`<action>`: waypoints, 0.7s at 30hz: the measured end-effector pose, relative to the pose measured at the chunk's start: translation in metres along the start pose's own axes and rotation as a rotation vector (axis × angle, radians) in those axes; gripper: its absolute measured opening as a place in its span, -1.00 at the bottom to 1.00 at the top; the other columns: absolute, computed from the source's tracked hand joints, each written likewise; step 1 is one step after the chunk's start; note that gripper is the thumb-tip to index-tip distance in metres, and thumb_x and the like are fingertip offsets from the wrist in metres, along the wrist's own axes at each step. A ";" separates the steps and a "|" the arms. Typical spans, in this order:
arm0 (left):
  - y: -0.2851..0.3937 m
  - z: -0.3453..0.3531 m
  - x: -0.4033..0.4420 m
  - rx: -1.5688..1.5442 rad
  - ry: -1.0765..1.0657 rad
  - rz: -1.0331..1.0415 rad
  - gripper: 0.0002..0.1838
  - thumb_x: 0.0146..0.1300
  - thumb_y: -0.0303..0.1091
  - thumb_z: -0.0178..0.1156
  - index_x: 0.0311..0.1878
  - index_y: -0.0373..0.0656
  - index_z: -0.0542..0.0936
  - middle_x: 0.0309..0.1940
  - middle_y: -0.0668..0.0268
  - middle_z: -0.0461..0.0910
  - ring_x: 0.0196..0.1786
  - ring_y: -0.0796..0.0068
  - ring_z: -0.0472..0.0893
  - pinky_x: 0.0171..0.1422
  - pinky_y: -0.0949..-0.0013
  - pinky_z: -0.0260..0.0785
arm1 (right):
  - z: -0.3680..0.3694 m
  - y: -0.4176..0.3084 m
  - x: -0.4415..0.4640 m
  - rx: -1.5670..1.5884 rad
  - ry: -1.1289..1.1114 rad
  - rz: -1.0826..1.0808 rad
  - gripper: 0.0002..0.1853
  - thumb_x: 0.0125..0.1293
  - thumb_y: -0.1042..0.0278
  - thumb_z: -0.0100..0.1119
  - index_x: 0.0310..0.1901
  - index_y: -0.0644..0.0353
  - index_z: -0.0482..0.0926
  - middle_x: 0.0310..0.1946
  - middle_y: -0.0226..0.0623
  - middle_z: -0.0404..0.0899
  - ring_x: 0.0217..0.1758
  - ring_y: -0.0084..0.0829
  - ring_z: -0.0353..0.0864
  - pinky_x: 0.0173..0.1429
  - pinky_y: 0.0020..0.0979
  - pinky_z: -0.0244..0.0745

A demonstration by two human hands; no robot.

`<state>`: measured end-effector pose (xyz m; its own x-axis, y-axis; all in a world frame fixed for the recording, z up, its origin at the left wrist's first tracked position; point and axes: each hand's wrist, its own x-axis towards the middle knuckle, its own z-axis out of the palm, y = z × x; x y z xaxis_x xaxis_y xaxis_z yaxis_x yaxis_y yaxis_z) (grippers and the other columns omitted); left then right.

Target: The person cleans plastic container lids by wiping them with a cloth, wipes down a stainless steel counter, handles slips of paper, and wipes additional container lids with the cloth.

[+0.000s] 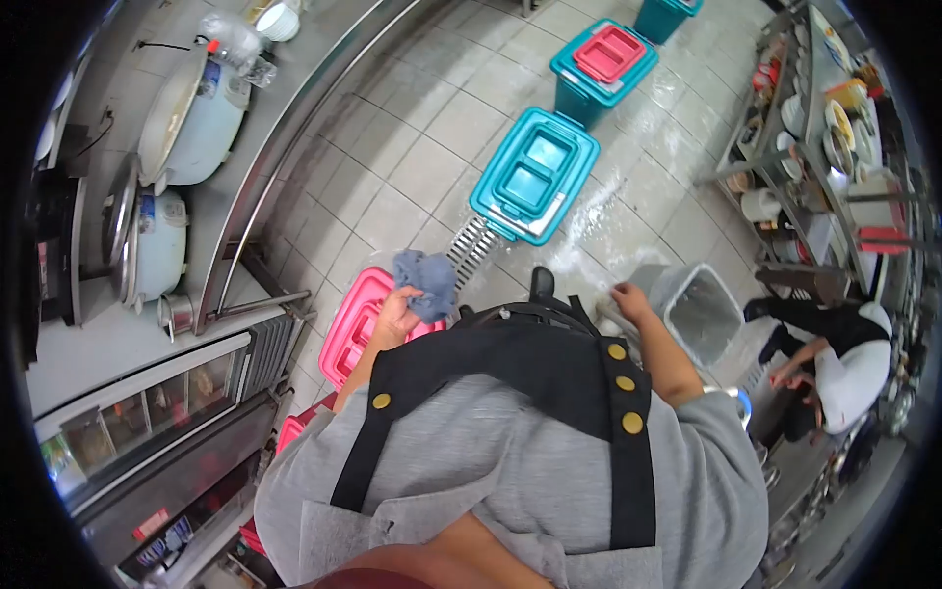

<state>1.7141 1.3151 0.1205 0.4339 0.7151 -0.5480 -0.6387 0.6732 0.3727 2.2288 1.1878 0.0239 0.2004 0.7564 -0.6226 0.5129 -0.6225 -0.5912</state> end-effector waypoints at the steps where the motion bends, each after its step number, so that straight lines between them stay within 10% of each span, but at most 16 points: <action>1: -0.002 0.010 0.013 -0.035 0.049 -0.094 -0.43 0.07 -0.58 0.01 0.24 -0.28 0.34 0.13 0.03 0.49 0.19 0.01 0.50 0.31 -0.03 0.34 | -0.019 0.010 0.003 0.061 0.036 0.034 -0.65 0.26 0.16 0.19 -0.11 0.30 0.58 -0.31 -0.21 0.63 -0.36 -0.40 0.59 -0.27 -0.36 0.50; 3: -0.005 0.032 0.032 -0.060 0.109 -0.195 -0.47 0.13 -0.53 0.03 0.24 -0.28 0.35 0.14 0.04 0.49 0.20 0.04 0.49 0.32 -0.01 0.33 | -0.023 0.132 0.053 0.249 0.224 0.126 -0.71 0.27 0.16 0.17 -0.15 0.24 0.59 -0.38 -0.31 0.58 -0.44 -0.46 0.53 -0.42 -0.38 0.43; 12: 0.046 0.113 0.160 0.239 0.039 -0.350 -0.51 0.34 -0.24 0.12 0.26 -0.24 0.35 0.16 0.10 0.49 0.20 0.17 0.51 0.34 0.08 0.32 | 0.009 0.158 0.062 0.524 0.139 0.395 -0.73 0.29 0.20 0.15 -0.11 0.21 0.55 -0.42 -0.39 0.53 -0.54 -0.48 0.45 -0.51 -0.41 0.35; 21: 0.169 0.148 0.484 0.625 -0.024 -0.658 -0.51 0.35 -0.01 0.08 0.19 -0.14 0.43 0.01 0.21 0.57 0.07 0.23 0.54 0.21 0.12 0.35 | 0.125 -0.149 0.061 0.919 0.227 0.691 -0.52 0.28 0.03 0.19 0.07 0.21 0.51 -0.13 -0.29 0.57 -0.08 -0.41 0.53 -0.05 -0.35 0.42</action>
<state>1.9099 1.8032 0.0292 0.6066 0.1488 -0.7809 0.2011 0.9216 0.3319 2.0604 1.3020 0.0103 0.3925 0.1613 -0.9055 -0.5405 -0.7561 -0.3690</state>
